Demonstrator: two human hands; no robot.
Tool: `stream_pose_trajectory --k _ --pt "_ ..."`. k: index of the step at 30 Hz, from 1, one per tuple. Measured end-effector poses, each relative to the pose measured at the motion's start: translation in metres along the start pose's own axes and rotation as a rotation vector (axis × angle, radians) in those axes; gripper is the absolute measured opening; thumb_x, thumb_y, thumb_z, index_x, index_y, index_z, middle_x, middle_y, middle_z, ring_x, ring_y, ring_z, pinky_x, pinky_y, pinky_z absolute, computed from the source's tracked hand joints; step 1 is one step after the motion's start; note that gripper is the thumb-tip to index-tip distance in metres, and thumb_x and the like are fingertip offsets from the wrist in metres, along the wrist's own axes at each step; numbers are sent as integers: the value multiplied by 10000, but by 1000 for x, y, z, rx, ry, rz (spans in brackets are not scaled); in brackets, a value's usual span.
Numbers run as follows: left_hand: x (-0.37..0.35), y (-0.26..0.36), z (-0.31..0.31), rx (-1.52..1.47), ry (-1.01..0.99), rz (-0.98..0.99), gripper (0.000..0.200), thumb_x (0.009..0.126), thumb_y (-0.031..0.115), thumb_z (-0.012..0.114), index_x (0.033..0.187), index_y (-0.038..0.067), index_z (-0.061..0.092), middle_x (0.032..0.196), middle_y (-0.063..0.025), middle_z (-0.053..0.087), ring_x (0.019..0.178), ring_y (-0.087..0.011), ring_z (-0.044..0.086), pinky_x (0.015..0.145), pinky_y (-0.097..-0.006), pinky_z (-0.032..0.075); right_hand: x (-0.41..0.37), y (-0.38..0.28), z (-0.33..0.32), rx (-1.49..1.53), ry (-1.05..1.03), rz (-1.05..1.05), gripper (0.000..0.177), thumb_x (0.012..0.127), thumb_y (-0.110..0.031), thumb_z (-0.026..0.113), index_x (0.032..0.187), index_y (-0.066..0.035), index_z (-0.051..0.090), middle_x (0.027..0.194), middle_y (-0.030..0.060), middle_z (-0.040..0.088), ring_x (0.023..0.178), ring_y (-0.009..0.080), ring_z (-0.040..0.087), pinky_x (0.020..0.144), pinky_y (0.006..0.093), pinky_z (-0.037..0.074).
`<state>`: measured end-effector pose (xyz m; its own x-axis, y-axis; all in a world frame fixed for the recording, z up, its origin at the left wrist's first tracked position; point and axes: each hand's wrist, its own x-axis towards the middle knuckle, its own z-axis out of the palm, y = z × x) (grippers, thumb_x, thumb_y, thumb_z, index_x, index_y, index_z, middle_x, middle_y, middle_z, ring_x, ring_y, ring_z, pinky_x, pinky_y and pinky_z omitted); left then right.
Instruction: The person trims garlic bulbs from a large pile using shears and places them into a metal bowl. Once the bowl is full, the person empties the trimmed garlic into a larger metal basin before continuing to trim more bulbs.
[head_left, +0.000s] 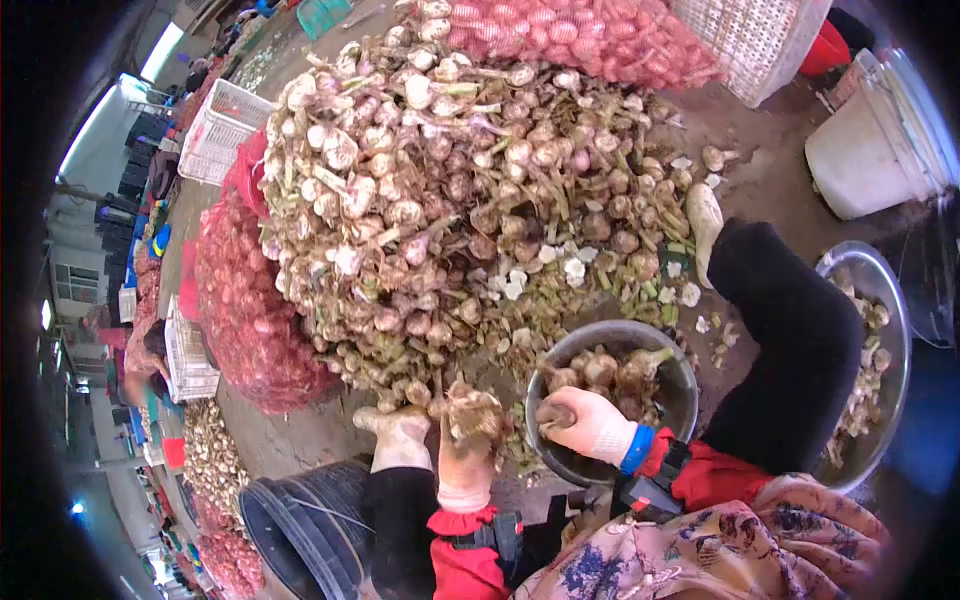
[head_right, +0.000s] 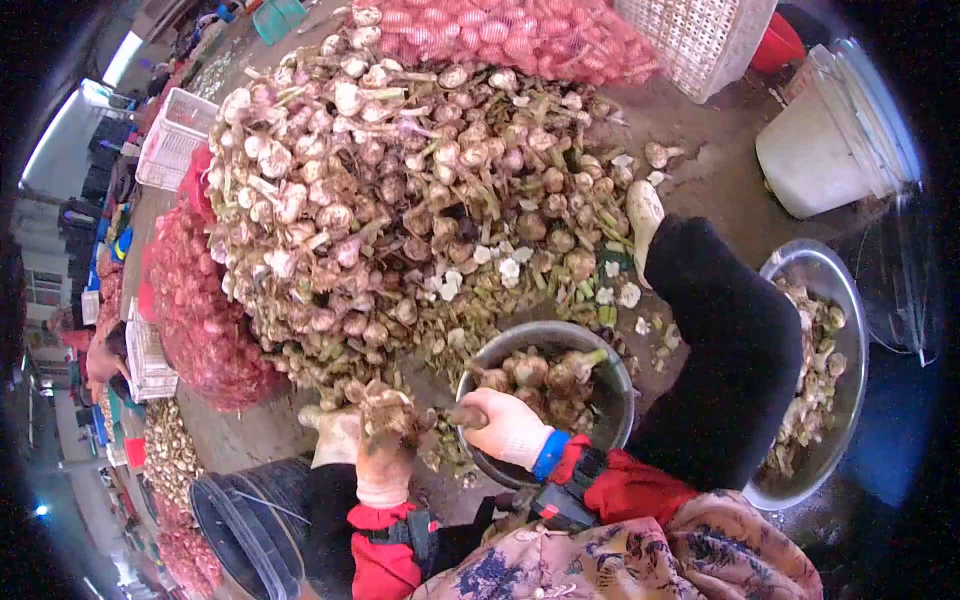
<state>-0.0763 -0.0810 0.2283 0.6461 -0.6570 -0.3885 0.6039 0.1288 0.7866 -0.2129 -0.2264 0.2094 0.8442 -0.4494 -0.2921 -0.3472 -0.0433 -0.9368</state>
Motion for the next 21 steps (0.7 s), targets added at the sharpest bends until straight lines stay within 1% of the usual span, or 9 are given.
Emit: stream_pose_trajectory --k 1,4,7,10,11,13,14,17,21 --pt "-13 -1 -3 -1 7 -4 518 744 60 644 1212 36 423 1036 -96 562 894 -239 575 785 -371 480 -2 -1 4 -95 -24 -132 266 690 -107 614 945 -35 600 934 148 580 893 345 572 780 388 472" --pt "-45 -2 -31 930 -85 212 748 615 74 797 1229 23 371 1107 -100 546 973 -224 570 846 -367 487 -19 -13 9 -336 -240 -223 209 660 -73 598 867 -60 570 903 138 538 893 336 567 751 419 463" --pt "-60 -22 -51 422 -54 -16 758 613 49 797 1232 43 359 1134 -114 547 980 -230 599 857 -346 512 -32 -13 19 -469 -339 -309 273 644 -82 605 917 -78 604 905 130 568 871 331 582 733 411 484" --pt "-86 14 5 895 -143 152 663 688 36 733 1233 55 357 1133 -139 543 968 -252 604 843 -380 525 -36 -19 20 -548 -401 -307 224 638 -88 604 860 -73 589 890 130 561 864 329 586 727 422 486" --pt "-87 6 0 898 -147 155 663 688 36 733 1233 55 357 1133 -139 543 968 -252 604 843 -380 525 -37 -20 20 -590 -435 -300 214 636 -90 606 848 -67 583 884 132 558 862 333 585 727 427 486" --pt "-84 -13 -9 344 -18 5 517 781 39 628 1225 57 363 1123 -156 545 959 -276 604 826 -405 538 -37 -14 24 -623 -418 -312 215 643 -100 612 853 -63 587 896 141 564 858 335 590 727 429 486" --pt "-88 -15 -5 560 -72 140 394 838 43 535 1202 55 384 1099 -159 555 945 -287 606 815 -412 545 -36 -9 26 -654 -411 -325 216 650 -110 617 859 -59 591 908 149 570 853 337 595 728 430 485" --pt "-100 -26 -5 269 7 80 359 846 61 530 1182 53 405 1089 -156 561 936 -278 607 810 -409 547 -32 2 29 -687 -367 -391 220 646 -111 626 857 -57 600 905 148 573 857 336 595 728 430 486" --pt "-98 -47 -26 385 42 54 564 692 -10 711 1169 59 420 1084 -115 569 931 -233 602 783 -350 533 -31 18 29 -644 -314 -417 230 649 -100 626 874 -58 605 916 146 575 857 341 595 738 433 486"
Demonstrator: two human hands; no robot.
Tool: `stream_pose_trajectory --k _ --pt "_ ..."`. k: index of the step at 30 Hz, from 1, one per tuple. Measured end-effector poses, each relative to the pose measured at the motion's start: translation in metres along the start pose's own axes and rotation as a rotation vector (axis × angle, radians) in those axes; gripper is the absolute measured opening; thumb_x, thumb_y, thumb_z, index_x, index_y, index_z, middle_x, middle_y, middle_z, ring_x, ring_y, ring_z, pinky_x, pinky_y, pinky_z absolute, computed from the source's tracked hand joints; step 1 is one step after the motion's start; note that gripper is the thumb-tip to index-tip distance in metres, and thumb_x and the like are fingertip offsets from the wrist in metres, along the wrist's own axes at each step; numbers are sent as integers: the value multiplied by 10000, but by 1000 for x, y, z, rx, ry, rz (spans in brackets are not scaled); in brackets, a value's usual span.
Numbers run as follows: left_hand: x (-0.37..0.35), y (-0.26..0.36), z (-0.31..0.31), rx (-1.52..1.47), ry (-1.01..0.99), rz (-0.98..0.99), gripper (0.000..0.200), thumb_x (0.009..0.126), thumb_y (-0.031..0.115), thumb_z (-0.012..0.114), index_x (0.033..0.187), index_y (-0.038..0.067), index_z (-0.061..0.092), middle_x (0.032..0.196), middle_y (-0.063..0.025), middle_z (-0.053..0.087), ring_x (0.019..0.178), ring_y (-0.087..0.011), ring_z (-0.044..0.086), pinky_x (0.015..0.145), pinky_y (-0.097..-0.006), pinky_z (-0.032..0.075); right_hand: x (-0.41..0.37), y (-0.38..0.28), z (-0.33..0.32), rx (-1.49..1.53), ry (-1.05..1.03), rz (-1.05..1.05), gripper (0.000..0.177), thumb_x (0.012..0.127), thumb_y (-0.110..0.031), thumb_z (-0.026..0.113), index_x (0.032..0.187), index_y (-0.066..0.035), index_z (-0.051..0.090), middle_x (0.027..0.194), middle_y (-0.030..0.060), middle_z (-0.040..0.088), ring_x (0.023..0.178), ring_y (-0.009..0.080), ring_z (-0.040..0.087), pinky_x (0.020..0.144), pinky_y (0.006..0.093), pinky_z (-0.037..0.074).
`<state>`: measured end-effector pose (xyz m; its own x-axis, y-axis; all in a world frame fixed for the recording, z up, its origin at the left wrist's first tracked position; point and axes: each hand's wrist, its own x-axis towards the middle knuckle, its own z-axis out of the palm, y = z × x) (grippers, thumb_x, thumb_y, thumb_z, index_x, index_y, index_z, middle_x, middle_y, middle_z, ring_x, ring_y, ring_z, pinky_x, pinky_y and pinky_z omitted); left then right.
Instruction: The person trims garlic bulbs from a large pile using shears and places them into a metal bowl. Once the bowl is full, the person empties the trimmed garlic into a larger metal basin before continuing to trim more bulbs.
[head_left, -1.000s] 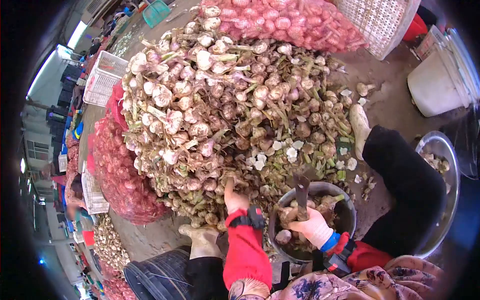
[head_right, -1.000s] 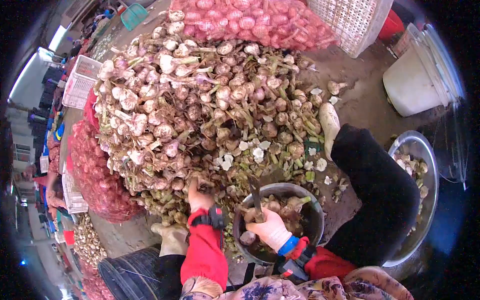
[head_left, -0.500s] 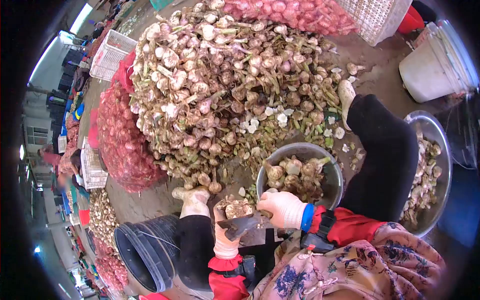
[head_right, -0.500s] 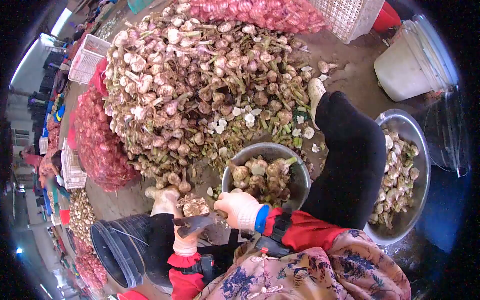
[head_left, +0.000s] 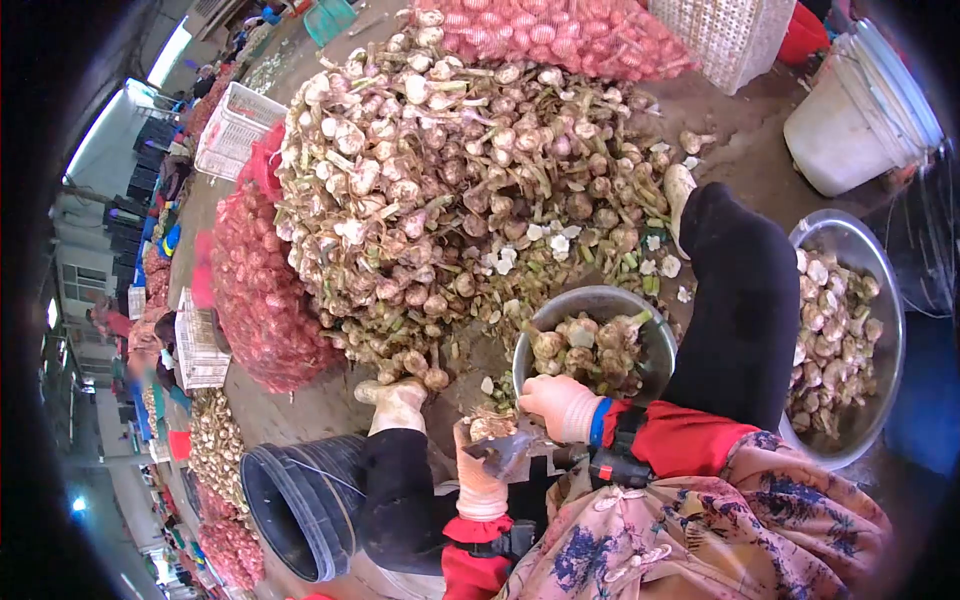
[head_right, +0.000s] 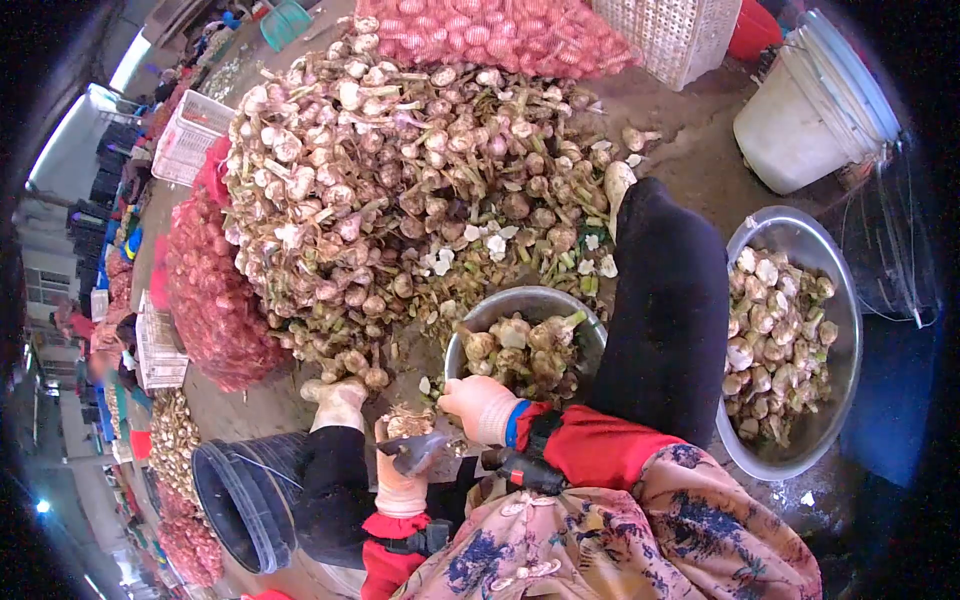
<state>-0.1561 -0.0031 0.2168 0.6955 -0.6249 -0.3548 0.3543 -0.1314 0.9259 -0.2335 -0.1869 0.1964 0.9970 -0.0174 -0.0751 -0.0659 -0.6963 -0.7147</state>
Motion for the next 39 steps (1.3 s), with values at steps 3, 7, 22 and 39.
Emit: stream_pose_trajectory --k 3,7,22,39 --pt "-8 14 23 -55 73 3 662 603 -19 779 1155 58 422 1084 -94 565 975 -214 573 813 -335 500 -4 -1 -4 74 -6 83 249 663 -79 617 912 -64 616 934 143 574 870 354 595 757 434 487" --pt "-31 45 54 33 122 284 573 677 63 717 1165 68 417 1121 -100 548 991 -227 555 857 -346 476 -12 22 -11 232 62 389 276 681 -98 624 953 -51 613 946 156 610 908 343 602 782 406 490" --pt "-5 41 26 -763 120 258 640 786 145 688 1333 105 357 1139 -88 526 1023 -254 512 919 -425 407 -5 -20 -18 358 327 -68 198 703 -116 631 885 -59 576 861 125 528 828 328 560 701 395 471" --pt "79 -15 24 262 25 -202 545 775 161 675 1259 44 452 1120 -108 589 988 -203 575 884 -310 447 10 43 -34 1149 576 632 295 699 -63 668 985 -37 604 835 31 631 782 111 585 732 266 474"
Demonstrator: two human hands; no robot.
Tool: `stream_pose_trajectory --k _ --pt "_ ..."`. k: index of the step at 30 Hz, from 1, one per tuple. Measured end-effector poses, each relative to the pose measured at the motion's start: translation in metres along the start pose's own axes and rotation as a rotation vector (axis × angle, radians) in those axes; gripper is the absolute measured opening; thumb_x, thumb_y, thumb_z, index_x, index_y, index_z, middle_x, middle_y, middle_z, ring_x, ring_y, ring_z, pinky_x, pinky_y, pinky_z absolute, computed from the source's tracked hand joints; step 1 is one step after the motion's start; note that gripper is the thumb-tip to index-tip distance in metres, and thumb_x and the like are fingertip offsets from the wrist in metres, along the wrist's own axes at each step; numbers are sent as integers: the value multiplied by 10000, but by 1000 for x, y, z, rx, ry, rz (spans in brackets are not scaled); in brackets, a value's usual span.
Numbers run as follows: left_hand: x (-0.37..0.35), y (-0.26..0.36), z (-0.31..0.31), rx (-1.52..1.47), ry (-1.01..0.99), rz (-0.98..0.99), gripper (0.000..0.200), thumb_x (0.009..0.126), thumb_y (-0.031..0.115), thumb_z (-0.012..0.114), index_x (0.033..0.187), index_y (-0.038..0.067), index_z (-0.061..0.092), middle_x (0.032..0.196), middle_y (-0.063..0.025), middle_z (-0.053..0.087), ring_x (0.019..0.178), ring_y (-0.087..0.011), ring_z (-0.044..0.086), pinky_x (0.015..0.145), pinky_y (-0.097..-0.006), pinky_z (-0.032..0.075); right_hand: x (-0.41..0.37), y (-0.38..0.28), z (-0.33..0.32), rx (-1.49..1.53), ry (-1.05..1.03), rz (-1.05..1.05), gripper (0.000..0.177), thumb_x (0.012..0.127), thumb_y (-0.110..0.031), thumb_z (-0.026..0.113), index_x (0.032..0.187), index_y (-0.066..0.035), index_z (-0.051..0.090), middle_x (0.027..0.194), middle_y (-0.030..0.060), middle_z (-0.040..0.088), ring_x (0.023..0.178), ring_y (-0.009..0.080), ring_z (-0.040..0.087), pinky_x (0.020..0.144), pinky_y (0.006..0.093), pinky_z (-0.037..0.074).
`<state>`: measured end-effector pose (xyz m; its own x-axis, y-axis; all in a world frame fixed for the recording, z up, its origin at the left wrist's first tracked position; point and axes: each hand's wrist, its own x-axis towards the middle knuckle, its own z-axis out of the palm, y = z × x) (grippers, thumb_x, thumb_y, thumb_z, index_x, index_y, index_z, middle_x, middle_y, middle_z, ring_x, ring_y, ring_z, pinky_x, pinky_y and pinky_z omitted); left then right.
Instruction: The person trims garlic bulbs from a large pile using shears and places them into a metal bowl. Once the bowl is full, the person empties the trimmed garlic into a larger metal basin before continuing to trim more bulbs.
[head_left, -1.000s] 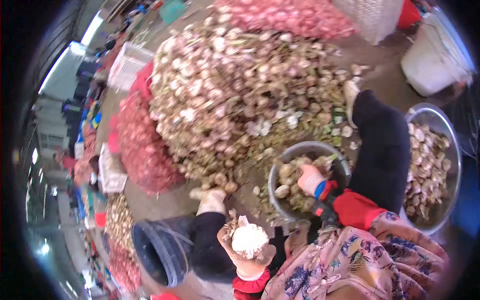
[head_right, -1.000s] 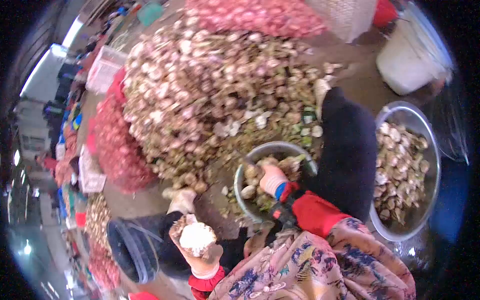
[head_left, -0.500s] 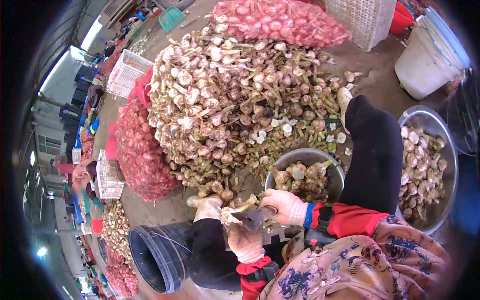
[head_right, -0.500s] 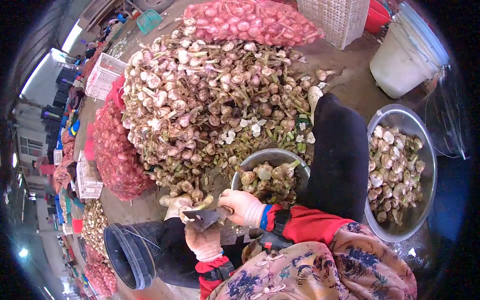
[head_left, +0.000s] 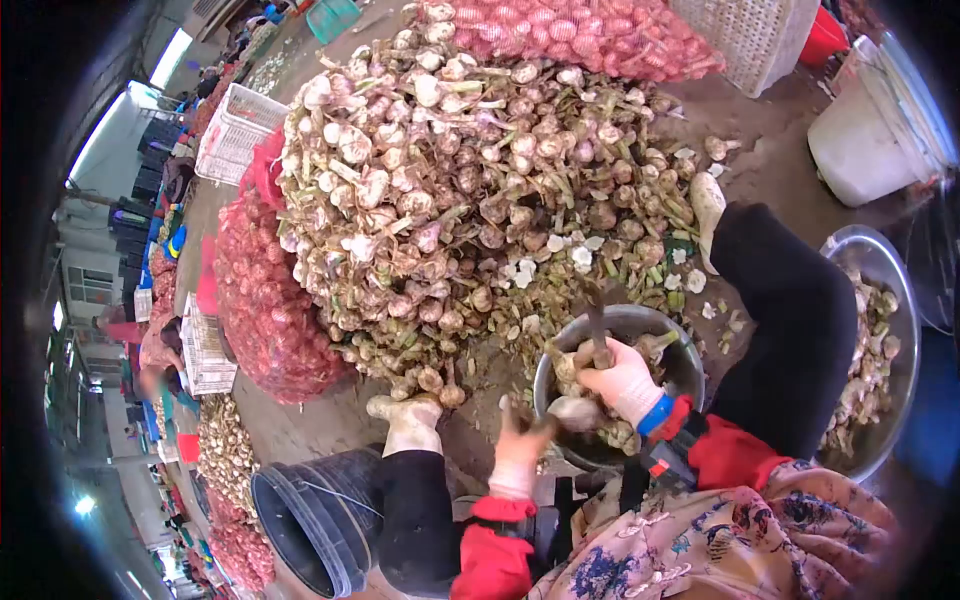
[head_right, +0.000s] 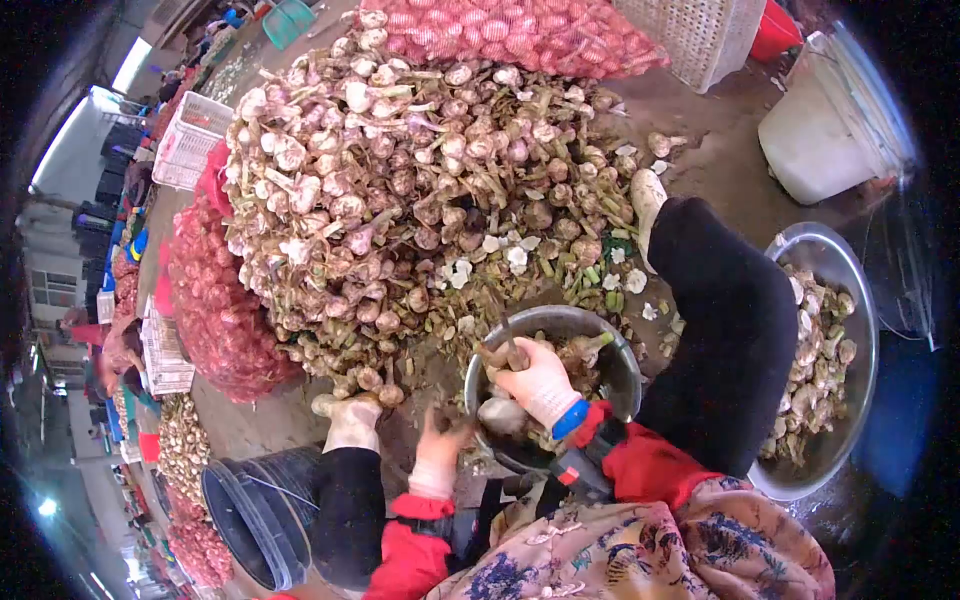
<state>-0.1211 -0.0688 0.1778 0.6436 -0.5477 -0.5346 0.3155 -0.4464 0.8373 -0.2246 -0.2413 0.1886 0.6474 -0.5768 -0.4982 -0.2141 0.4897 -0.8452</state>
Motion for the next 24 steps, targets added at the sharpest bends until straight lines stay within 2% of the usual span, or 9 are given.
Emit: stream_pose_trajectory --k 1,4,6,10,15,19,21,23,24 --pt "20 2 -3 500 176 54 602 743 206 715 1260 38 457 1094 -102 604 952 -196 584 870 -302 449 1 -2 2 109 21 -56 258 709 -31 651 963 -38 605 838 15 625 780 102 576 747 258 466" --pt "109 10 -22 178 324 283 620 719 273 693 1243 7 493 1052 -195 615 954 -278 590 849 -344 450 4 -5 7 131 2 30 235 704 1 656 928 -50 602 852 2 621 798 97 568 767 247 455" --pt "169 15 -45 721 584 174 650 705 313 668 1280 79 476 1126 -288 553 1029 -421 536 889 -436 427 13 16 7 126 -28 70 281 702 -5 670 972 -46 601 880 5 623 777 99 571 727 251 468" --pt "245 12 -59 1056 475 -174 640 703 235 666 1309 276 465 1310 -279 380 1062 -389 550 867 -408 466 17 1 8 239 -96 222 293 728 -7 663 1011 -38 598 863 6 623 768 93 573 699 240 471" --pt "233 -6 -68 890 513 -66 593 710 122 615 1286 185 490 1163 -254 515 992 -404 570 837 -425 466 21 3 7 86 -106 222 349 731 -40 659 1073 -24 587 894 0 632 813 89 579 738 239 471" --pt "140 5 -45 -437 -55 -246 331 740 140 642 1045 26 584 864 -47 630 817 -189 607 734 -311 484 20 14 15 -168 -105 209 380 735 -63 661 1108 -52 590 898 -3 633 812 94 577 766 224 462" --pt "78 38 -27 -455 -136 -386 281 735 96 650 1007 55 596 871 -36 618 830 -194 601 729 -311 474 4 -38 21 -48 -187 349 372 764 -98 667 1125 -52 588 934 22 639 852 110 578 800 243 454" --pt "29 33 -9 -256 -188 67 317 729 82 672 1037 68 596 907 -26 612 844 -173 586 742 -288 462 0 -1 29 67 -194 34 399 774 -111 676 1155 -45 578 999 37 632 908 105 567 823 254 449" --pt "7 51 -3 -392 -208 -83 501 751 56 669 1216 64 481 927 -5 583 780 -141 567 725 -276 470 -7 -14 28 98 -259 108 416 776 -111 679 1170 -35 569 1023 42 624 928 105 561 831 255 447"
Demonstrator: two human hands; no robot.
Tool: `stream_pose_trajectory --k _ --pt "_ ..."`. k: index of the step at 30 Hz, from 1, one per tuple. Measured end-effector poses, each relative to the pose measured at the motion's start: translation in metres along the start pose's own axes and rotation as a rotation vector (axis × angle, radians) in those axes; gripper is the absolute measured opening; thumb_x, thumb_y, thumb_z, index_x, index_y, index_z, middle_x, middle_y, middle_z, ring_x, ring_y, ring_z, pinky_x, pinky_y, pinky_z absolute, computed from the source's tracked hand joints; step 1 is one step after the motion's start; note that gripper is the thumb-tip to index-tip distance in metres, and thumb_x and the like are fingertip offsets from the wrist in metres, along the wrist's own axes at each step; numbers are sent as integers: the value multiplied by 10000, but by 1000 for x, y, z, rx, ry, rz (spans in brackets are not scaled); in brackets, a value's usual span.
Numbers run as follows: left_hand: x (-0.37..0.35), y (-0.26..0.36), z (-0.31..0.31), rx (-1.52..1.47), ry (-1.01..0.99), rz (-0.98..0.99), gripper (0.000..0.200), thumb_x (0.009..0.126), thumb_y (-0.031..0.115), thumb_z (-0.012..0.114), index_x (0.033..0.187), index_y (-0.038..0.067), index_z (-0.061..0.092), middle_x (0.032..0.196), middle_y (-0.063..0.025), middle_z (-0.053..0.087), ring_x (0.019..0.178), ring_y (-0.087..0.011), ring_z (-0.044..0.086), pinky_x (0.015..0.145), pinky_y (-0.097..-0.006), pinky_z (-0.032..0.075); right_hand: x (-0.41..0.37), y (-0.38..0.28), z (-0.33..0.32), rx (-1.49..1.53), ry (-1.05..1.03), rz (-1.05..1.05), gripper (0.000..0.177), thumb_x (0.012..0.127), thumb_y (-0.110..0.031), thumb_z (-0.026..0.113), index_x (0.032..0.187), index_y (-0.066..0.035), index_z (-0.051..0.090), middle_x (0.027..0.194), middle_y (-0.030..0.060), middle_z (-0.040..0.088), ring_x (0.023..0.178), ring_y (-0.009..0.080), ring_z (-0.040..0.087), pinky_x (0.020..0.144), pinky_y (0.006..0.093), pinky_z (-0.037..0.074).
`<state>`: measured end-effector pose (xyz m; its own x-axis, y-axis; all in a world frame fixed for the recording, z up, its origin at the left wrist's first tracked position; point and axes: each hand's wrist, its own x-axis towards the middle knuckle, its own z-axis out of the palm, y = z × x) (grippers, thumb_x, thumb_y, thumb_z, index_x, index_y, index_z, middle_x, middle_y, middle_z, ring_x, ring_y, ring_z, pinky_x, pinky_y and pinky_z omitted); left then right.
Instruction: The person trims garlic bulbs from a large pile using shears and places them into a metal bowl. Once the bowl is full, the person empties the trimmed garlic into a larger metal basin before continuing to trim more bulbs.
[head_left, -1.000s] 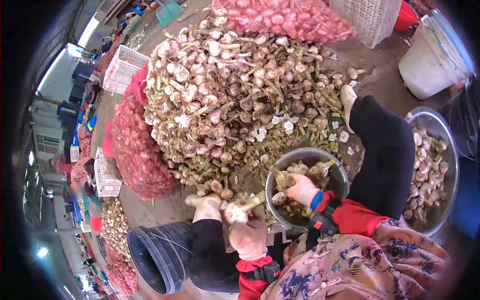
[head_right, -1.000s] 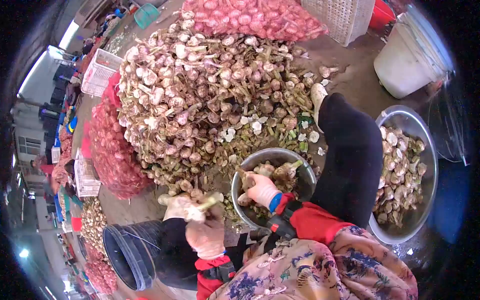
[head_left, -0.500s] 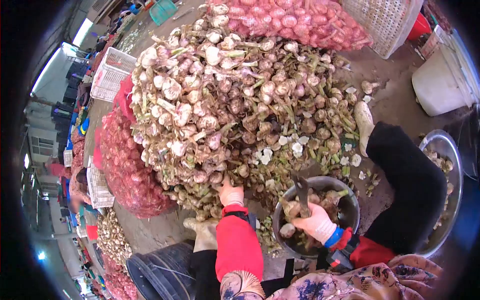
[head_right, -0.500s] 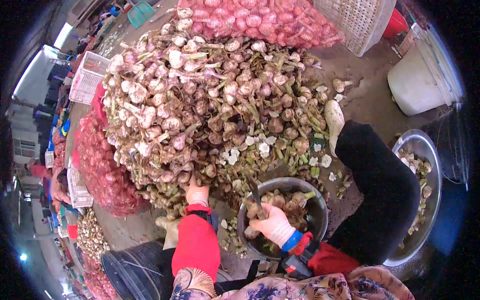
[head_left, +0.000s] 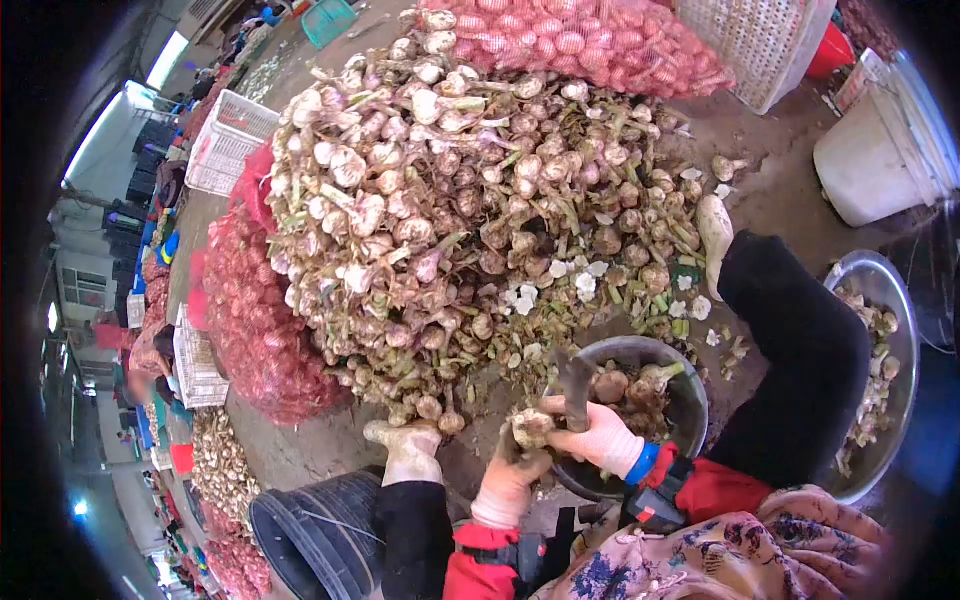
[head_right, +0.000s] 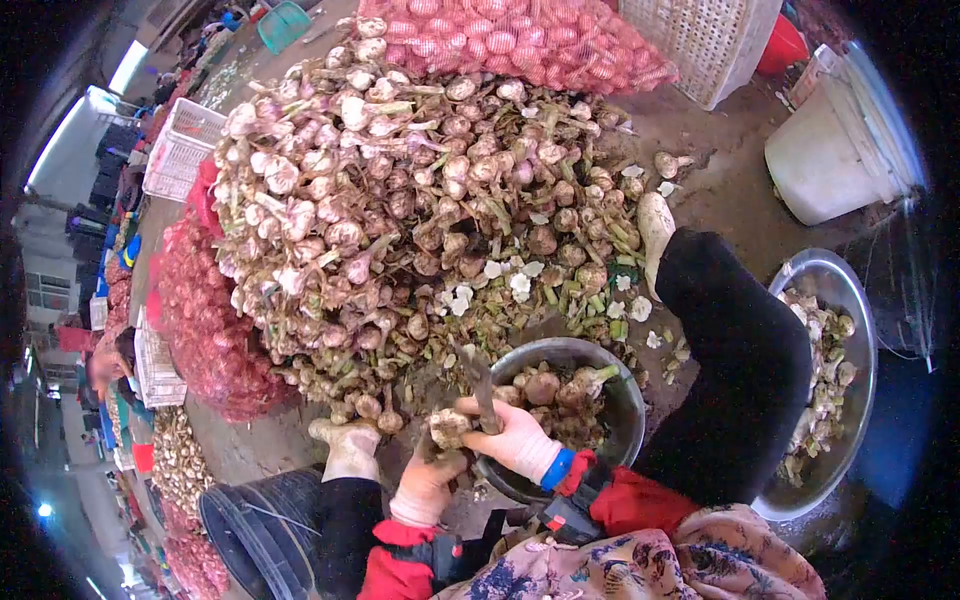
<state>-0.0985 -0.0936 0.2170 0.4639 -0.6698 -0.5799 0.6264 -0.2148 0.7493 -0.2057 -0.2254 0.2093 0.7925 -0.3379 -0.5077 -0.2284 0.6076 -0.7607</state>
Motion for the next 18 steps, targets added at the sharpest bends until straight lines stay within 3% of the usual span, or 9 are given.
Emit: stream_pose_trajectory --k 1,4,7,9,11,13,14,17,18 --pt "-17 7 0 154 -18 -140 578 735 104 718 1247 65 455 975 -22 603 835 -153 590 769 -290 479 -6 -15 1 36 -62 72 434 778 -112 682 1185 -24 559 1047 47 616 947 104 554 839 256 445" --pt "-36 -18 -1 410 178 -23 651 700 136 765 1256 57 435 1022 -52 619 915 -164 604 799 -302 489 -13 2 4 170 -233 17 461 792 -108 675 1211 12 524 1103 68 599 1016 145 545 908 292 424" --pt "-57 -20 9 787 380 394 772 606 138 828 1241 44 399 1101 -96 598 984 -187 595 851 -318 485 -27 1 10 122 -331 22 421 796 -109 673 1183 -3 544 1102 49 612 976 131 565 896 278 434" --pt "-71 -26 8 567 320 412 813 580 93 818 1253 51 364 1142 -104 571 1019 -206 579 868 -334 482 -32 10 10 107 -416 35 418 803 -107 668 1186 0 539 1097 25 614 966 111 559 892 275 435" --pt "-82 -31 5 586 337 453 800 576 47 790 1246 52 353 1149 -106 560 1039 -212 566 882 -340 476 -40 7 12 41 -424 0 381 787 -158 671 1139 -45 578 1049 44 642 938 175 598 871 296 452" --pt "-92 -31 4 231 320 421 828 532 49 783 1254 39 378 1113 -92 578 981 -208 584 859 -321 479 -48 -4 8 -823 -187 -275 300 751 -215 673 1024 -99 626 943 77 643 870 286 612 815 336 480" --pt "-96 -34 -4 276 323 396 836 525 18 786 1255 48 378 1093 -75 572 970 -200 579 858 -324 480 -43 9 7 -923 -182 -475 224 702 -195 645 913 -120 633 865 115 602 816 354 588 756 388 493" --pt "-101 -25 -16 687 130 295 796 578 -22 782 1231 95 343 1119 -92 544 1021 -217 559 869 -357 491 -57 6 11 -1205 -308 -574 218 672 -117 611 889 -114 626 871 104 591 803 330 593 733 409 495" --pt "-110 -26 -6 328 181 354 781 566 -21 800 1204 85 363 1049 -86 569 972 -213 576 822 -353 514 -61 2 13 -1259 -352 -535 250 646 -82 596 893 -102 625 915 118 591 844 328 599 737 415 495"
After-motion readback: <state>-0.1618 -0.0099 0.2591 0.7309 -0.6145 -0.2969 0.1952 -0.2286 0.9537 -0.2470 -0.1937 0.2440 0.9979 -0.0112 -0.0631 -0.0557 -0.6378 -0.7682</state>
